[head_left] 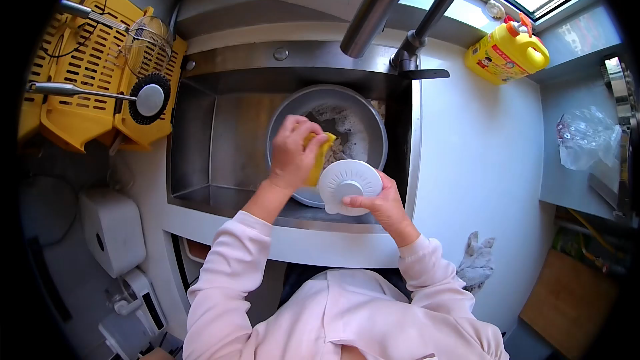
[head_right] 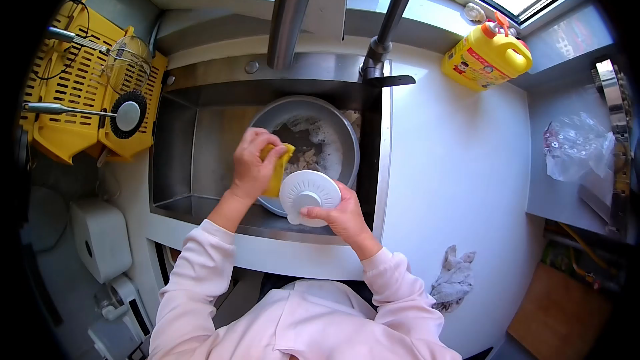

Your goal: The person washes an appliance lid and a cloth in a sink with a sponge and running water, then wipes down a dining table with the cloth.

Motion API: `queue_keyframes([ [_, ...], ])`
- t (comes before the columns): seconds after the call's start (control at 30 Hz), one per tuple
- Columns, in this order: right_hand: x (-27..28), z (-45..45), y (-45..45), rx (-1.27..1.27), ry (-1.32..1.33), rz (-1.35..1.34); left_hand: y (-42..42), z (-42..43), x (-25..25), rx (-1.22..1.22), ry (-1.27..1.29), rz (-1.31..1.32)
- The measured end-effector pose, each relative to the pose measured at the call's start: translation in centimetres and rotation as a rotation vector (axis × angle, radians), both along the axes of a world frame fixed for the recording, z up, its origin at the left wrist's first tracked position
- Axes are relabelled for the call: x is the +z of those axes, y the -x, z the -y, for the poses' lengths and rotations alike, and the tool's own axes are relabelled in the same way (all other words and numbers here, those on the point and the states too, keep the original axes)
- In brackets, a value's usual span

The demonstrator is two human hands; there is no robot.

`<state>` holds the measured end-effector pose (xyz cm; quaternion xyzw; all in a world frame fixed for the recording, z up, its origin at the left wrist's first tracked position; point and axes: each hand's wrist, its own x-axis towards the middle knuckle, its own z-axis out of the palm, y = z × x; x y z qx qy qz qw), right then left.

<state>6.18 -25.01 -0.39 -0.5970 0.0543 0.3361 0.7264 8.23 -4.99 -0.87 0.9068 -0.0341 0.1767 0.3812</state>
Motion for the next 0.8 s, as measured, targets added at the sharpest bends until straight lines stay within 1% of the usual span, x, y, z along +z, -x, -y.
queue_keyframes([
  [0.03, -0.1, 0.2, -0.4, -0.005, 0.002, 0.006, 0.0, -1.0, -1.1, 0.125, 0.059, -0.097],
  [0.07, -0.5, 0.4, -0.8, 0.01, 0.015, -0.016, 0.2, -1.9, -2.0, 0.121, 0.06, -0.094],
  [0.13, -1.3, 0.5, -1.5, 0.005, 0.003, -0.073, 0.3, -3.2, -3.8, 0.086, -0.091, -0.239],
  [0.17, -1.5, 0.3, -2.0, -0.007, 0.004, -0.059, 0.2, -3.1, -4.8, 0.075, -0.091, -0.225],
  [0.2, -1.7, 0.0, -2.6, -0.03, -0.028, -0.108, 0.4, -2.6, -5.8, 0.076, 0.023, -0.218],
  [0.23, -1.5, -0.1, -3.2, -0.055, -0.06, -0.157, 0.3, -1.7, -5.7, 0.073, 0.139, -0.213],
  [0.27, -1.2, -0.4, -3.7, -0.059, -0.054, -0.148, 0.7, -0.7, -5.5, 0.043, 0.701, -0.473],
  [0.3, -1.1, -0.8, -4.1, -0.039, -0.057, -0.135, 0.8, 0.4, -4.0, -0.012, 1.128, -0.649],
  [0.37, -1.6, -1.5, -5.0, -0.041, 0.036, -0.108, 1.1, 2.3, -2.4, -0.035, 1.372, -0.771],
  [0.4, -3.4, -1.2, -6.3, -0.095, 0.129, -0.01, 0.8, 2.3, -2.5, -0.043, 1.367, -0.768],
  [0.43, -4.7, -0.8, -8.0, -0.147, 0.221, 0.085, 0.7, 2.3, -3.0, 0.019, 1.42, -0.752],
  [0.47, -3.8, -0.2, -9.9, -0.294, 0.255, 0.104, 0.8, 2.2, -3.4, 0.085, 1.473, -0.733],
  [0.5, -2.4, 0.6, -12.0, -0.435, 0.288, 0.122, 0.7, 2.0, -3.4, 0.092, 1.471, -0.726],
  [0.57, -0.2, 2.2, -15.9, -0.643, 0.319, 0.202, 0.2, 1.7, -3.6, 0.239, 1.581, -0.655],
  [0.6, 0.1, 2.4, -17.6, -0.684, 0.274, 0.243, 0.0, 1.6, -4.0, 0.297, 1.618, -0.643],
  [0.67, 0.0, 2.5, -19.5, -0.72, 0.225, 0.286, -0.4, 1.8, -4.2, 0.321, 1.641, -0.622],
  [0.73, -0.6, 2.4, -20.1, -0.661, 0.201, 0.149, -0.7, 2.0, -4.4, 0.362, 1.67, -0.609],
  [0.8, -0.8, 2.0, -19.9, -0.69, 0.208, 0.143, -0.9, 2.2, -4.5, 0.386, 1.682, -0.596],
])
